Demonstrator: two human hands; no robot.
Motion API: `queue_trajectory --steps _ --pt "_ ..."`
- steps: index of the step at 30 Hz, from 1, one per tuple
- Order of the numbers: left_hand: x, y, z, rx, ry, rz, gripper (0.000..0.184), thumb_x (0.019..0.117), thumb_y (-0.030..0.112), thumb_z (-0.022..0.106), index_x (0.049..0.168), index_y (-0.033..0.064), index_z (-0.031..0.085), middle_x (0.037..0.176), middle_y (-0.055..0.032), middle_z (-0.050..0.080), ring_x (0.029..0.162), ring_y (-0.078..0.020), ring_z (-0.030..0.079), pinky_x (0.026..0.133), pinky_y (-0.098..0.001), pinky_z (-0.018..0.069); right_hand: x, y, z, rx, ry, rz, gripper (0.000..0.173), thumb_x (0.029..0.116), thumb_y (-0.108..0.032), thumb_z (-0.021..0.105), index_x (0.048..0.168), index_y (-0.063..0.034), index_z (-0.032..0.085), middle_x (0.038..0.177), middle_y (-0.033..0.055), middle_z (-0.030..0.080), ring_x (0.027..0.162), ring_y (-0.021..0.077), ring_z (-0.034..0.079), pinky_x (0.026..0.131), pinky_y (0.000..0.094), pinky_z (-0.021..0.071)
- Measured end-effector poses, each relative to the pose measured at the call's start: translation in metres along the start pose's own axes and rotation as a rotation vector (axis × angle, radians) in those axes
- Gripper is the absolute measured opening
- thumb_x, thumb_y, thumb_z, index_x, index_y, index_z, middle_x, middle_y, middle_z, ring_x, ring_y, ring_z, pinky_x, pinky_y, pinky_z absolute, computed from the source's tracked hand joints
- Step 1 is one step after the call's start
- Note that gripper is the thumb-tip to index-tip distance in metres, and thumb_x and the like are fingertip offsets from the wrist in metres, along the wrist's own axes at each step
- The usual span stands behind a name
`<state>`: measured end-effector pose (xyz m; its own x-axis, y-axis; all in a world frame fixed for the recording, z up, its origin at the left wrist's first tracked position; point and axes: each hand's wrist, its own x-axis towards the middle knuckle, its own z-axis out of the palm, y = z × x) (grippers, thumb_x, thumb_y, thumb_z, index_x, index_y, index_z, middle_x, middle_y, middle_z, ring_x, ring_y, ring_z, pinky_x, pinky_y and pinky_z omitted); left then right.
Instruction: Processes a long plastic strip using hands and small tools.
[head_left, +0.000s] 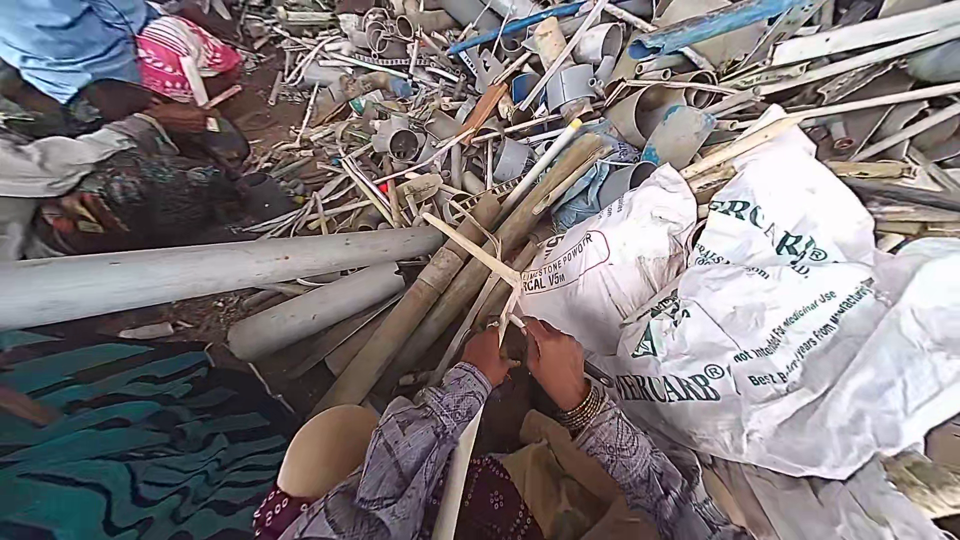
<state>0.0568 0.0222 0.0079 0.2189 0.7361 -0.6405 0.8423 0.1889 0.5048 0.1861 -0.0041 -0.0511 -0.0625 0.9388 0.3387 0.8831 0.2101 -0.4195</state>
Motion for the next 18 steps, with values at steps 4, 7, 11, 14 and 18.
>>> queue_trajectory --steps 4,7,11,14,18 --pt "-0.002 0.000 0.006 0.016 0.009 -0.033 0.049 0.1095 0.015 0.045 0.148 -0.0132 0.035 0.140 -0.0334 0.052 0.128 -0.0403 0.057 0.111 -0.0483 0.0415 0.015 -0.005 -0.011 0.063 -0.277 0.238 0.034 0.1047 -0.011 0.046 0.127 0.0013 0.068 0.106 0.0264 0.073 0.093 0.0470 0.071 0.077 0.0597 0.0521" --pt "-0.002 -0.003 0.007 0.005 0.017 -0.048 0.050 0.1097 0.016 0.044 0.149 -0.0127 0.033 0.141 -0.0339 0.051 0.130 -0.0409 0.056 0.111 -0.0484 0.0410 0.008 -0.015 -0.014 0.080 -0.328 0.223 0.033 0.1046 -0.011 0.047 0.127 0.0028 0.067 0.104 0.0280 0.072 0.092 0.0484 0.071 0.075 0.0604 0.0526" --pt "-0.002 -0.007 0.010 0.023 0.024 -0.069 0.050 0.1098 0.016 0.044 0.149 -0.0130 0.033 0.140 -0.0335 0.052 0.127 -0.0398 0.058 0.110 -0.0477 0.0432 0.019 -0.016 -0.015 0.085 -0.465 0.301 0.036 0.1076 -0.014 0.042 0.134 -0.0005 0.063 0.114 0.0264 0.070 0.106 0.0451 0.068 0.086 0.0586 0.0503" --pt "0.000 -0.007 0.013 0.039 0.025 -0.062 0.048 0.1093 0.015 0.045 0.147 -0.0142 0.036 0.141 -0.0341 0.051 0.131 -0.0408 0.055 0.112 -0.0481 0.0408 0.016 -0.019 -0.016 0.045 -0.442 0.268 0.036 0.1063 -0.011 0.043 0.134 0.0017 0.063 0.113 0.0278 0.070 0.101 0.0470 0.070 0.081 0.0594 0.0520" --pt "0.002 -0.010 0.011 0.048 0.026 -0.084 0.049 0.1097 0.016 0.044 0.148 -0.0131 0.034 0.140 -0.0337 0.052 0.127 -0.0402 0.058 0.110 -0.0478 0.0431 0.013 -0.018 -0.012 0.076 -0.479 0.255 0.036 0.1076 -0.013 0.043 0.134 0.0004 0.062 0.113 0.0273 0.070 0.102 0.0463 0.069 0.083 0.0590 0.0512"
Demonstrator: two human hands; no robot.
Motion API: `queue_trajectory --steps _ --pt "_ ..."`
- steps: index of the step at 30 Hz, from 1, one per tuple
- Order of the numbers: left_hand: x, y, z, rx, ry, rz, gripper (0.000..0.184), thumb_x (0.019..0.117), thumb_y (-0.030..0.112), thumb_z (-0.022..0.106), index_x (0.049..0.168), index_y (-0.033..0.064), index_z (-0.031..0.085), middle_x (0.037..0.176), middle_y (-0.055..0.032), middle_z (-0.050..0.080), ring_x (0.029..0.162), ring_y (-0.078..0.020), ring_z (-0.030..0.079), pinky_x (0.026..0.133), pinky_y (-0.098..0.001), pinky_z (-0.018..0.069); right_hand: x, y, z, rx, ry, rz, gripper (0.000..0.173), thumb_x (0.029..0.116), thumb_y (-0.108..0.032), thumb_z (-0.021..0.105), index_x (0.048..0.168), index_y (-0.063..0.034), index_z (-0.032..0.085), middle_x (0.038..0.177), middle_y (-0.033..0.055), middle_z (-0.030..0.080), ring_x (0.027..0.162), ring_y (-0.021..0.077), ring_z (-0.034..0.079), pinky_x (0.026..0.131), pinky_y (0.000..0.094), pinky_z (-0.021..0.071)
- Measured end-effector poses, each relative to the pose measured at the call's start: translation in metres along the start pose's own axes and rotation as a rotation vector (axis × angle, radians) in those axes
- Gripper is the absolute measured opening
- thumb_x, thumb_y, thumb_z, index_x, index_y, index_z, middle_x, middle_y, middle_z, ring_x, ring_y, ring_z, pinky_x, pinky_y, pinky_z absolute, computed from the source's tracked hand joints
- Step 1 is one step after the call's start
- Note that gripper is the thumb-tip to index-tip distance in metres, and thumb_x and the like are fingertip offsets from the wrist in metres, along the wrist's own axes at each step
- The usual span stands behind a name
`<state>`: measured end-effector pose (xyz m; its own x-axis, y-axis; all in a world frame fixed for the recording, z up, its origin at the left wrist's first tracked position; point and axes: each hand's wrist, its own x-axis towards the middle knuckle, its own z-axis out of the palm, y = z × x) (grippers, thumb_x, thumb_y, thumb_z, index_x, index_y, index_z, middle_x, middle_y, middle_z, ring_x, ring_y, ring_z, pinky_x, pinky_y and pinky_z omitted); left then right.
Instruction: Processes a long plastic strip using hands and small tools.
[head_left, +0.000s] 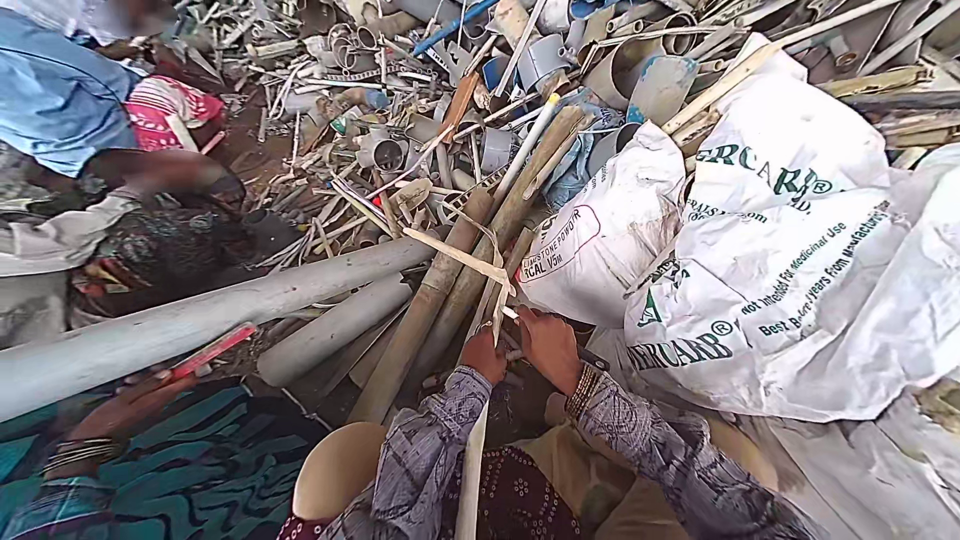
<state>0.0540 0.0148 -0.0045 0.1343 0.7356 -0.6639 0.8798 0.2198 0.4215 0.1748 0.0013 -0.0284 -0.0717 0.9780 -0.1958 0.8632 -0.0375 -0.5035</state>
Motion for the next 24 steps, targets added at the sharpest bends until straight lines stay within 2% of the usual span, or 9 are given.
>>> queue_trajectory --steps 2,6,9,13,17,18,20,21,24 --pt "0.000 0.003 0.002 0.000 -0.003 -0.015 0.049 0.1100 0.017 0.044 0.148 -0.0123 0.034 0.138 -0.0332 0.053 0.125 -0.0394 0.060 0.108 -0.0478 0.0449 0.008 0.001 -0.003 -0.033 -0.003 0.025 0.037 0.1078 -0.013 0.041 0.137 -0.0004 0.060 0.116 0.0266 0.069 0.103 0.0458 0.069 0.084 0.0581 0.0509" --pt "0.003 -0.003 -0.001 -0.018 0.003 -0.024 0.050 0.1086 0.015 0.047 0.148 -0.0127 0.034 0.137 -0.0341 0.054 0.120 -0.0401 0.062 0.105 -0.0482 0.0467 -0.009 -0.005 0.006 -0.078 0.038 -0.087 0.035 0.1036 -0.006 0.046 0.133 0.0017 0.063 0.112 0.0283 0.070 0.093 0.0487 0.071 0.075 0.0591 0.0531" --pt "0.002 0.000 0.002 0.009 0.003 -0.028 0.048 0.1096 0.016 0.044 0.148 -0.0123 0.036 0.136 -0.0327 0.055 0.119 -0.0389 0.063 0.105 -0.0472 0.0475 0.004 -0.005 -0.004 -0.101 -0.064 0.011 0.039 0.1072 -0.010 0.040 0.141 -0.0029 0.057 0.121 0.0262 0.067 0.105 0.0455 0.068 0.084 0.0576 0.0509" --pt "0.004 -0.004 0.001 -0.013 0.000 -0.015 0.047 0.1094 0.015 0.045 0.145 -0.0138 0.038 0.135 -0.0339 0.055 0.118 -0.0391 0.063 0.105 -0.0474 0.0474 -0.008 -0.008 0.002 -0.127 -0.028 -0.070 0.037 0.1048 -0.006 0.044 0.138 0.0000 0.059 0.118 0.0282 0.068 0.096 0.0482 0.070 0.076 0.0582 0.0528" --pt "0.001 -0.001 0.002 0.006 -0.012 -0.014 0.046 0.1100 0.016 0.044 0.144 -0.0139 0.039 0.133 -0.0330 0.056 0.114 -0.0375 0.065 0.102 -0.0459 0.0490 0.005 -0.002 -0.001 -0.109 -0.009 -0.022 0.040 0.1049 -0.006 0.042 0.142 -0.0023 0.057 0.118 0.0273 0.068 0.100 0.0466 0.069 0.081 0.0579 0.0513" --pt "0.001 0.000 0.003 0.006 -0.017 -0.012 0.046 0.1102 0.017 0.043 0.144 -0.0138 0.039 0.132 -0.0330 0.056 0.112 -0.0370 0.066 0.101 -0.0456 0.0495 0.004 -0.001 0.002 -0.129 0.034 -0.039 0.039 0.1037 -0.005 0.043 0.140 -0.0006 0.059 0.116 0.0275 0.068 0.096 0.0466 0.070 0.078 0.0573 0.0520" --pt "0.002 -0.002 0.002 -0.018 -0.018 -0.010 0.047 0.1099 0.017 0.044 0.145 -0.0137 0.037 0.131 -0.0333 0.057 0.110 -0.0375 0.066 0.100 -0.0463 0.0499 -0.003 0.002 0.013 -0.159 0.186 -0.142 0.034 0.0987 0.000 0.049 0.128 0.0033 0.067 0.103 0.0279 0.071 0.081 0.0470 0.071 0.065 0.0560 0.0537" --pt "0.003 -0.005 0.001 -0.033 -0.015 -0.011 0.047 0.1096 0.016 0.044 0.145 -0.0138 0.037 0.130 -0.0337 0.056 0.110 -0.0383 0.066 0.100 -0.0469 0.0497 -0.006 0.003 0.016 -0.149 0.208 -0.170 0.033 0.0979 0.000 0.051 0.125 0.0031 0.069 0.101 0.0278 0.072 0.079 0.0472 0.071 0.063 0.0563 0.0537" --pt "0.005 -0.002 -0.001 -0.042 -0.012 -0.012 0.047 0.1099 0.017 0.045 0.144 -0.0138 0.038 0.132 -0.0338 0.056 0.112 -0.0385 0.066 0.101 -0.0469 0.0495 0.006 0.003 0.005 -0.123 0.075 -0.067 0.038 0.1033 -0.005 0.044 0.137 -0.0011 0.062 0.114 0.0277 0.069 0.094 0.0478 0.070 0.076 0.0587 0.0522"
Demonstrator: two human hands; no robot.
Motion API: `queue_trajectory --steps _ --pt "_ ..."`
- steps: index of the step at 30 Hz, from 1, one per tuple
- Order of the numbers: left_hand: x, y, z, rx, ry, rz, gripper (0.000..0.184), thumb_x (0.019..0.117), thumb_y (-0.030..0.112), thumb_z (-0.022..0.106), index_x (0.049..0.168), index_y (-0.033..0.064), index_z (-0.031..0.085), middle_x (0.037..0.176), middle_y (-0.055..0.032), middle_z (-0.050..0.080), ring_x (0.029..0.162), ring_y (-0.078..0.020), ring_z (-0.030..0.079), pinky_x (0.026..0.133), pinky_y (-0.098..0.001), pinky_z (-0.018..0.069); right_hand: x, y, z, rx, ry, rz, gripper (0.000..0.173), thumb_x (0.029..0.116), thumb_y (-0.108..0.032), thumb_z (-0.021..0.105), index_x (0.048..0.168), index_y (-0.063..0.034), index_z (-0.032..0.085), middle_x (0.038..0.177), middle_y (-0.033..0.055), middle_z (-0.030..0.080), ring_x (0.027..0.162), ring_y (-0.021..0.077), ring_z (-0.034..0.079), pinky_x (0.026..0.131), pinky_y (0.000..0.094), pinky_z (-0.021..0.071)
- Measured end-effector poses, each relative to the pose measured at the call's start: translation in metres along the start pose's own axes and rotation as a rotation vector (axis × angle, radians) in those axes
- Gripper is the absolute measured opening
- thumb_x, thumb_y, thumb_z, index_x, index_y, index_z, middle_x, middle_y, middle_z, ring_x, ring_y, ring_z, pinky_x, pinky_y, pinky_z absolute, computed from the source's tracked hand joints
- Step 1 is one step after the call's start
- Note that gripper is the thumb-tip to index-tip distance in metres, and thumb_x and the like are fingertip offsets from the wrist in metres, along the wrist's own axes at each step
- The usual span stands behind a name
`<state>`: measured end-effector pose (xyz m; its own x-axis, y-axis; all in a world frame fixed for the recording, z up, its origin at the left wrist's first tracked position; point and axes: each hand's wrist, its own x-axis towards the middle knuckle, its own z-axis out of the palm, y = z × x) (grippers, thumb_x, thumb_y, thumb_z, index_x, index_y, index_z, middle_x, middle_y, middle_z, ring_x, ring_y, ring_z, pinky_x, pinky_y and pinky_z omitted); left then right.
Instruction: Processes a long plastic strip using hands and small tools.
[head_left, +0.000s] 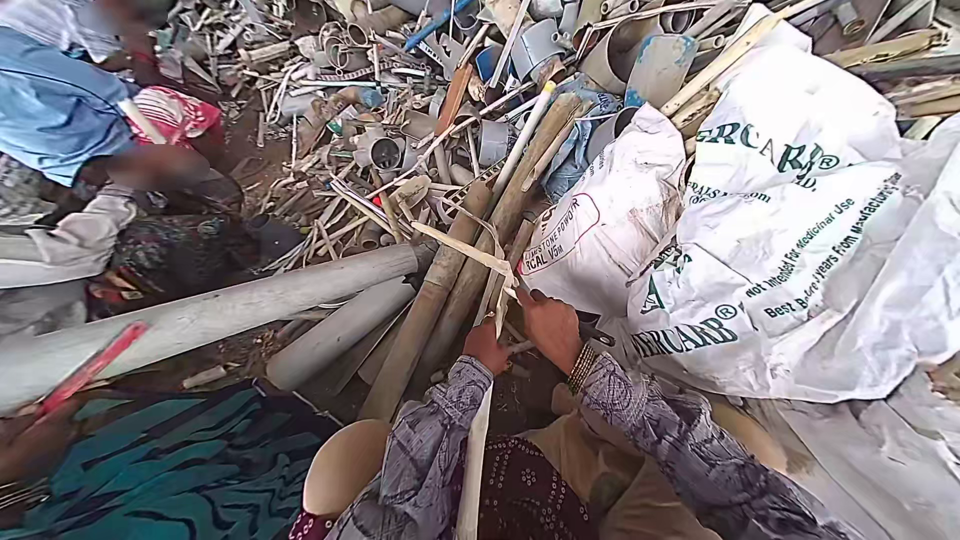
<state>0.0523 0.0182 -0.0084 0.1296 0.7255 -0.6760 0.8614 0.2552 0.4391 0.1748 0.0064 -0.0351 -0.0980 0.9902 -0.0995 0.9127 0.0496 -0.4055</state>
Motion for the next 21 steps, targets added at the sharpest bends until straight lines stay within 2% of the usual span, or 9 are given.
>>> queue_trajectory --steps 2,4,6,8,11,12,15,18,21 --pt "0.000 0.001 0.000 -0.009 -0.010 0.017 0.045 0.1100 0.017 0.044 0.143 -0.0138 0.039 0.127 -0.0331 0.058 0.106 -0.0365 0.067 0.097 -0.0453 0.0513 0.001 -0.001 0.002 -0.029 0.054 -0.017 0.038 0.1024 -0.004 0.045 0.137 -0.0003 0.062 0.111 0.0274 0.070 0.090 0.0465 0.071 0.073 0.0569 0.0530" --pt "0.002 -0.003 0.000 -0.025 -0.043 0.057 0.042 0.1082 0.012 0.046 0.141 -0.0136 0.041 0.122 -0.0323 0.059 0.098 -0.0349 0.068 0.093 -0.0450 0.0524 -0.011 -0.006 0.013 -0.060 0.196 -0.155 0.036 0.0941 0.003 0.054 0.128 0.0036 0.068 0.098 0.0278 0.072 0.075 0.0455 0.071 0.061 0.0536 0.0541" --pt "0.004 -0.007 0.003 -0.039 -0.058 0.088 0.040 0.1057 0.008 0.048 0.140 -0.0133 0.044 0.119 -0.0317 0.060 0.092 -0.0340 0.067 0.089 -0.0453 0.0529 -0.018 -0.012 0.015 -0.054 0.150 -0.200 0.039 0.0933 0.003 0.056 0.132 0.0033 0.066 0.102 0.0282 0.071 0.077 0.0457 0.071 0.063 0.0534 0.0543" --pt "0.003 -0.005 0.002 -0.060 -0.051 0.088 0.042 0.1072 0.011 0.047 0.141 -0.0134 0.041 0.116 -0.0302 0.060 0.088 -0.0314 0.066 0.087 -0.0428 0.0534 -0.010 -0.004 0.009 0.016 0.156 -0.135 0.038 0.0972 0.000 0.051 0.132 0.0010 0.066 0.104 0.0280 0.071 0.082 0.0474 0.071 0.067 0.0569 0.0532" --pt "0.004 -0.011 -0.007 -0.156 0.004 0.132 0.045 0.1081 0.017 0.051 0.139 -0.0132 0.040 0.097 -0.0222 0.061 0.067 -0.0209 0.063 0.072 -0.0338 0.0545 0.010 0.022 0.002 0.126 0.505 -0.078 0.030 0.0983 -0.004 0.052 0.119 0.0037 0.073 0.088 0.0261 0.073 0.070 0.0464 0.071 0.057 0.0567 0.0527" --pt "0.005 -0.016 -0.012 -0.196 0.000 0.164 0.045 0.1078 0.017 0.051 0.140 -0.0123 0.039 0.090 -0.0185 0.059 0.061 -0.0172 0.059 0.066 -0.0309 0.0535 0.013 0.027 -0.005 0.172 0.525 -0.045 0.030 0.0998 -0.005 0.052 0.120 0.0059 0.071 0.087 0.0268 0.072 0.073 0.0472 0.071 0.061 0.0577 0.0532" --pt "0.002 -0.022 -0.036 -0.273 -0.040 0.266 0.041 0.1069 0.013 0.051 0.138 -0.0110 0.039 0.080 -0.0081 0.054 0.052 -0.0089 0.054 0.057 -0.0236 0.0504 0.012 0.032 -0.024 0.329 0.396 0.024 0.030 0.1024 -0.004 0.047 0.119 0.0120 0.066 0.100 0.0310 0.070 0.091 0.0465 0.070 0.082 0.0567 0.0523" --pt "-0.004 -0.022 -0.052 -0.265 -0.040 0.276 0.038 0.1073 0.013 0.049 0.135 -0.0109 0.039 0.080 -0.0054 0.050 0.051 -0.0075 0.052 0.055 -0.0222 0.0501 0.011 0.032 -0.019 0.390 0.451 -0.057 0.028 0.1007 -0.001 0.048 0.116 0.0136 0.066 0.105 0.0312 0.067 0.083 0.0416 0.070 0.077 0.0510 0.0553" --pt "-0.008 -0.023 -0.039 -0.197 -0.005 0.232 0.044 0.1094 0.019 0.047 0.140 -0.0108 0.037 0.086 -0.0116 0.053 0.057 -0.0142 0.054 0.061 -0.0290 0.0515 0.007 0.029 -0.027 0.281 0.373 -0.030 0.032 0.1022 -0.002 0.046 0.124 0.0074 0.067 0.107 0.0313 0.069 0.088 0.0495 0.070 0.074 0.0598 0.0523"
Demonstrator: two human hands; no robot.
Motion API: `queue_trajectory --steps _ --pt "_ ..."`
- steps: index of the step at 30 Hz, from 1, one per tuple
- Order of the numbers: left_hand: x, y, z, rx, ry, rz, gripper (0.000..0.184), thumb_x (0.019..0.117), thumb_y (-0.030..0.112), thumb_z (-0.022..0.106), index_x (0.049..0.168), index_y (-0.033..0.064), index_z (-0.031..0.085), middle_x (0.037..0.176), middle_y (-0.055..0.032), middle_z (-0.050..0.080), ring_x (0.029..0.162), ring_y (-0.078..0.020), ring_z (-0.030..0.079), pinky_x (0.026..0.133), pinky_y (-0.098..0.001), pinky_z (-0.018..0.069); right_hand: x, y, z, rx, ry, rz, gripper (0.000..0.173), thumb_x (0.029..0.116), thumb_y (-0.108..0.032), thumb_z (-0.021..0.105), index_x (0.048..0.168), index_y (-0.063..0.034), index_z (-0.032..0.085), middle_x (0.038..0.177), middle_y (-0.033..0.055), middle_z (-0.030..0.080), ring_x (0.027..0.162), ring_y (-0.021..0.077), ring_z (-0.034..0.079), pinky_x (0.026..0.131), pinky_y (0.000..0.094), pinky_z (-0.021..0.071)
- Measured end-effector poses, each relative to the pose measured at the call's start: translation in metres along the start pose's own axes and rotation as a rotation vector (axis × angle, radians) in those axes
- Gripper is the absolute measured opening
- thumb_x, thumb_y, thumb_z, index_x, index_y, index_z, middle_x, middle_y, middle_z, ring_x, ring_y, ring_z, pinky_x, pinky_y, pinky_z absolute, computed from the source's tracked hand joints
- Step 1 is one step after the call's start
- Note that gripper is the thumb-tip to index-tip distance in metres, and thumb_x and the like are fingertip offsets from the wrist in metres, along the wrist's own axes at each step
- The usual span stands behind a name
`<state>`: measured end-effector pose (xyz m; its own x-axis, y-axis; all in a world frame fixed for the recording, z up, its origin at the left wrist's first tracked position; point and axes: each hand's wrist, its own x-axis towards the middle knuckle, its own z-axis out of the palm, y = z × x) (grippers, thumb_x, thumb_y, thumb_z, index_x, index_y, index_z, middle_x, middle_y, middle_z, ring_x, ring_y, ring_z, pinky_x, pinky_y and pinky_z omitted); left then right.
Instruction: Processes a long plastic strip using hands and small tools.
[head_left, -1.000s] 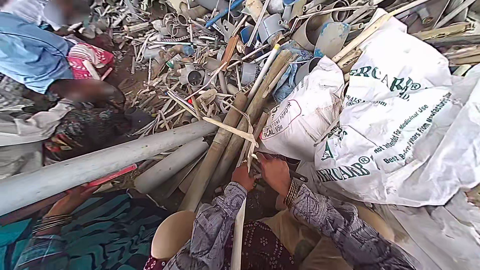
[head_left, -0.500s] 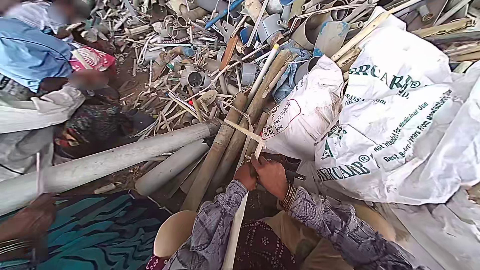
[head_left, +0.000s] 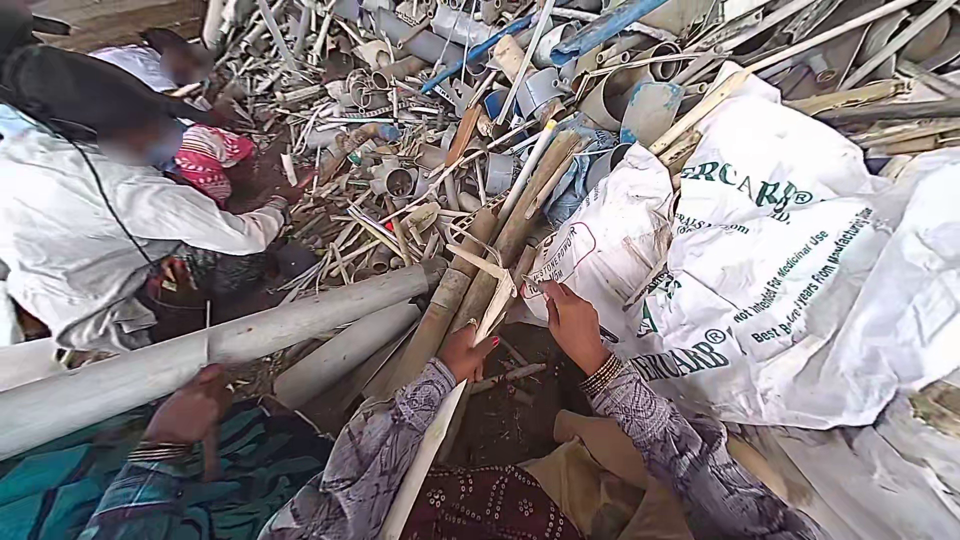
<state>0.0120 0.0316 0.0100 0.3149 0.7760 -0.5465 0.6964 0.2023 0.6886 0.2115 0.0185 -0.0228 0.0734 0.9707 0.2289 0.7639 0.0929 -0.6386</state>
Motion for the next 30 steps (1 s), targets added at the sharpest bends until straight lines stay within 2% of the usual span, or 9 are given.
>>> queue_trajectory --steps 3,4,7,10,15,21,24,27,30 --pt "0.000 0.002 0.018 0.145 -0.008 -0.081 0.052 0.1105 0.023 0.045 0.148 -0.0108 0.033 0.100 -0.0273 0.062 0.073 -0.0306 0.064 0.078 -0.0435 0.0545 0.001 0.006 0.009 -0.139 0.044 -0.048 0.039 0.0970 0.002 0.048 0.131 0.0001 0.068 0.098 0.0292 0.072 0.080 0.0508 0.071 0.065 0.0600 0.0522" --pt "-0.001 0.006 0.023 0.174 -0.027 -0.105 0.052 0.1107 0.024 0.045 0.148 -0.0111 0.033 0.104 -0.0296 0.062 0.078 -0.0331 0.066 0.082 -0.0452 0.0540 0.001 0.009 0.014 -0.175 0.066 -0.063 0.043 0.0948 0.004 0.049 0.134 -0.0029 0.068 0.094 0.0282 0.073 0.076 0.0496 0.070 0.062 0.0585 0.0521" --pt "-0.004 0.013 0.029 0.202 -0.036 -0.120 0.050 0.1109 0.023 0.044 0.146 -0.0122 0.035 0.106 -0.0291 0.062 0.080 -0.0320 0.066 0.082 -0.0431 0.0537 -0.003 0.012 0.025 -0.218 0.056 -0.053 0.048 0.0936 0.007 0.049 0.137 -0.0059 0.066 0.093 0.0276 0.072 0.074 0.0479 0.070 0.061 0.0566 0.0522" --pt "-0.003 0.014 0.025 0.172 -0.021 -0.112 0.052 0.1108 0.021 0.044 0.150 -0.0104 0.030 0.108 -0.0287 0.061 0.079 -0.0311 0.066 0.082 -0.0424 0.0540 -0.005 0.009 0.036 -0.209 0.070 -0.049 0.049 0.0914 0.010 0.051 0.136 -0.0033 0.066 0.092 0.0275 0.072 0.072 0.0471 0.070 0.060 0.0554 0.0525" --pt "-0.004 0.008 0.021 0.180 -0.018 -0.127 0.050 0.1109 0.020 0.043 0.147 -0.0120 0.033 0.104 -0.0274 0.061 0.077 -0.0292 0.066 0.080 -0.0404 0.0543 -0.018 0.013 0.054 -0.214 0.183 -0.165 0.051 0.0821 0.013 0.058 0.130 0.0018 0.069 0.085 0.0249 0.072 0.060 0.0423 0.069 0.050 0.0508 0.0520" --pt "-0.003 0.003 0.017 0.153 -0.055 -0.115 0.050 0.1108 0.020 0.044 0.148 -0.0107 0.032 0.103 -0.0261 0.061 0.074 -0.0275 0.065 0.078 -0.0394 0.0546 -0.010 0.016 0.053 -0.176 0.227 -0.171 0.046 0.0876 0.010 0.055 0.129 0.0007 0.070 0.082 0.0255 0.070 0.062 0.0437 0.068 0.052 0.0519 0.0515" --pt "-0.003 0.001 0.021 0.122 -0.065 -0.111 0.050 0.1105 0.020 0.044 0.148 -0.0113 0.031 0.100 -0.0245 0.061 0.071 -0.0258 0.064 0.076 -0.0384 0.0547 -0.018 0.017 0.060 -0.252 0.246 -0.225 0.049 0.0811 0.012 0.058 0.128 0.0011 0.071 0.079 0.0229 0.070 0.056 0.0395 0.067 0.047 0.0476 0.0510" --pt "-0.001 -0.001 0.022 0.120 -0.053 -0.130 0.049 0.1106 0.020 0.044 0.145 -0.0129 0.033 0.098 -0.0242 0.061 0.071 -0.0250 0.064 0.077 -0.0377 0.0547 -0.032 0.010 0.068 -0.272 0.259 -0.378 0.048 0.0765 0.009 0.063 0.122 -0.0011 0.074 0.074 0.0194 0.069 0.049 0.0332 0.064 0.043 0.0414 0.0498" --pt "0.001 -0.001 0.022 0.111 -0.039 -0.136 0.048 0.1105 0.019 0.044 0.145 -0.0116 0.034 0.098 -0.0242 0.061 0.071 -0.0252 0.064 0.077 -0.0378 0.0546 -0.026 0.009 0.071 -0.233 0.252 -0.391 0.048 0.0780 0.010 0.062 0.123 -0.0030 0.075 0.073 0.0203 0.068 0.051 0.0352 0.064 0.045 0.0433 0.0489"
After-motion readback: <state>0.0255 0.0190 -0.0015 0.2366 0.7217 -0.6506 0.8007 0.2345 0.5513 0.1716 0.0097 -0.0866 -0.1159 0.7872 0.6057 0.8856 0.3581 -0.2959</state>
